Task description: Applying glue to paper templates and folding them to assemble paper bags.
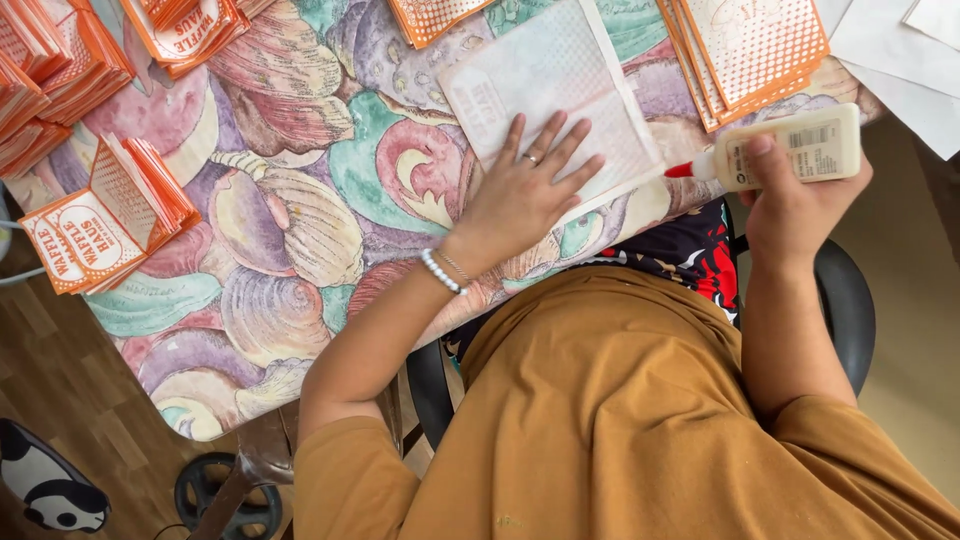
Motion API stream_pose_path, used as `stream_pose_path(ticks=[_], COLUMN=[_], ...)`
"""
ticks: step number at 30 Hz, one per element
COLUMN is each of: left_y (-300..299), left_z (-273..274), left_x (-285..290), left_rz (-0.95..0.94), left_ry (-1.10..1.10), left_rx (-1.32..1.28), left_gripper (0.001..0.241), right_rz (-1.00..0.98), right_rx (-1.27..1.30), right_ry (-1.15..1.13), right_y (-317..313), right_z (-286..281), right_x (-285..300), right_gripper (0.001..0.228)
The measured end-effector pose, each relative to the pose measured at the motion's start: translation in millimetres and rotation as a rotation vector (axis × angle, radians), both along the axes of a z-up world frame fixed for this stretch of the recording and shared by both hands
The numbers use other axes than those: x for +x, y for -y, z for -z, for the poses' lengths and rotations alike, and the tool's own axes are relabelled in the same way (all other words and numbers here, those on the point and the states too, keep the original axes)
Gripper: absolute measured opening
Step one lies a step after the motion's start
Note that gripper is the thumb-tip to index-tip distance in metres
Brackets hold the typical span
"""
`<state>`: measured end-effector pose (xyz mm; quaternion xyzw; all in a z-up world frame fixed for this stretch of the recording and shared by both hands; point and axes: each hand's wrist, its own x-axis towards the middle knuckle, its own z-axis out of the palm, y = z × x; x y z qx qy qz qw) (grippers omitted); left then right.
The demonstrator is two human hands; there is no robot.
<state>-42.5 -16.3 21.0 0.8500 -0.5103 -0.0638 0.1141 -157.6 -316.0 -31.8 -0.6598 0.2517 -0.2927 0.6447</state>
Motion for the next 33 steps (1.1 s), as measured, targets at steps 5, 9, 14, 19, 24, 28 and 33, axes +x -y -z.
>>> stream_pose_path(ticks=[5,9,14,19,24,28,33], left_y=[4,-40,-46,-42,-43,-43,-42], left_z=[7,-9,-9,-5,3,9,13], left_x=[0,9,3,0,0,0,-1], left_rz=[-0.093,-0.182,-0.23,-0.235,-0.214,-0.209,-0.212], left_ry=[0.184,-0.13,-0.26,-0.247,-0.191,-0.161,-0.148], left_rx=[-0.281,-0.43,-0.404,-0.269,-0.284,-0.29,-0.304], left_gripper=[0.04,0.012,0.03,0.037,0.044,0.047,0.047], right_rz=[-0.062,-0.22,-0.289,-0.359,-0.506,-0.507,-0.437], right_rx=[-0.003,-0.145,-0.223,-0.412,-0.761,-0.78,-0.649], right_ry=[0.014,0.241,0.037,-0.169,-0.09,-0.135,0.012], right_y=[-25,-18,-67,-113,-129,-124,-117], right_z=[-33,8,-18,-47,-39,-49,-38], right_x=[10,-5,-4,-3,-4,-5,-4], right_gripper=[0.048,0.072,0.056,0.044,0.041,0.039,0.045])
